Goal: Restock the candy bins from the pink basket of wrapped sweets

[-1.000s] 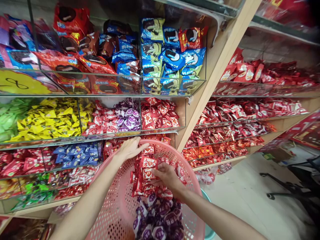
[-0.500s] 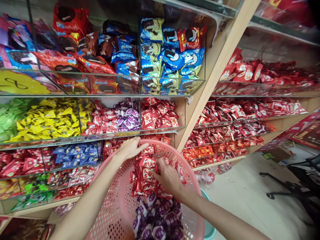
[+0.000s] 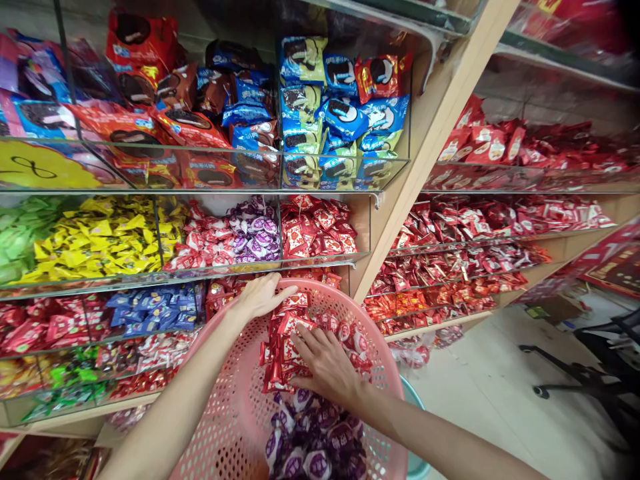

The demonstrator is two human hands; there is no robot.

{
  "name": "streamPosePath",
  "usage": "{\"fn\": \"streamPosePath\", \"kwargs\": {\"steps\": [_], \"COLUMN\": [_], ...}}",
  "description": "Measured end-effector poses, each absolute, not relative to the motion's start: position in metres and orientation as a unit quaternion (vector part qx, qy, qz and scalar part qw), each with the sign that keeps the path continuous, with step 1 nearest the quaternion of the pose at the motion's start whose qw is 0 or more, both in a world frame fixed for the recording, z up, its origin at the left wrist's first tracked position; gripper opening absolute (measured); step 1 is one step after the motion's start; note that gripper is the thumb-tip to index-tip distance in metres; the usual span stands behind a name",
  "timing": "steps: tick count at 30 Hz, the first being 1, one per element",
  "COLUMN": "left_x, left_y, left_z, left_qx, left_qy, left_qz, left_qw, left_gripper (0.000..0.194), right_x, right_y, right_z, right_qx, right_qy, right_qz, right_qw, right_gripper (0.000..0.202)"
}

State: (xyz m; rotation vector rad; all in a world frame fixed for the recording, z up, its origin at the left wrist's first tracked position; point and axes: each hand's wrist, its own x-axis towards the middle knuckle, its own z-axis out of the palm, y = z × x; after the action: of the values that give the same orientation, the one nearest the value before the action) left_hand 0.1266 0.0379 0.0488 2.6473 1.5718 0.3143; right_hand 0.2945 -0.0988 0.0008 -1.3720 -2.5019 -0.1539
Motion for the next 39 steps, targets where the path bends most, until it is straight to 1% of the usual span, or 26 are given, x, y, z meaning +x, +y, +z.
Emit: {"fn": "streamPosePath", "kwargs": {"steps": [4,6,13,21,31,34,36,39], "left_x": [0.127,0.127,0.127,0.127,0.127,0.127,0.126,0.126], "left_y": [0.037,0.037,0.037,0.037,0.037,0.036,0.036,0.036], "left_z": [0.049,0.049,0.048,0.048,0.048,0.047,0.047,0.048], "left_qx": [0.851,0.848,0.848,0.844,0.848,0.849,0.851,0.853], "left_qy": [0.513,0.519,0.521,0.526,0.519,0.516,0.512,0.508], "left_qz": [0.104,0.098,0.098,0.096,0.103,0.11,0.117,0.117], "left_qw": [0.036,0.038,0.025,0.029,0.029,0.023,0.021,0.023], "left_gripper": [0.056,0.055,0.056,0.056,0.056,0.058,0.059,0.058], "right_x": [0.295,0.298,0.307,0.304,0.305,0.308,0.312,0.325], "right_y": [-0.095,-0.09,-0.08,-0.085,-0.088,-0.087,-0.081,-0.059], "right_z": [-0.002,-0.001,0.001,0.0,0.003,0.016,0.034,0.07], "right_qx": [-0.471,-0.455,-0.423,-0.432,-0.434,-0.427,-0.422,-0.438], "right_qy": [-0.87,-0.878,-0.894,-0.887,-0.889,-0.89,-0.889,-0.868], "right_qz": [-0.068,-0.071,-0.083,-0.095,-0.075,-0.073,-0.073,-0.087], "right_qw": [0.128,0.129,0.124,0.135,0.128,0.142,0.163,0.217], "right_gripper": [0.055,0.054,0.068,0.062,0.069,0.07,0.069,0.058]}}
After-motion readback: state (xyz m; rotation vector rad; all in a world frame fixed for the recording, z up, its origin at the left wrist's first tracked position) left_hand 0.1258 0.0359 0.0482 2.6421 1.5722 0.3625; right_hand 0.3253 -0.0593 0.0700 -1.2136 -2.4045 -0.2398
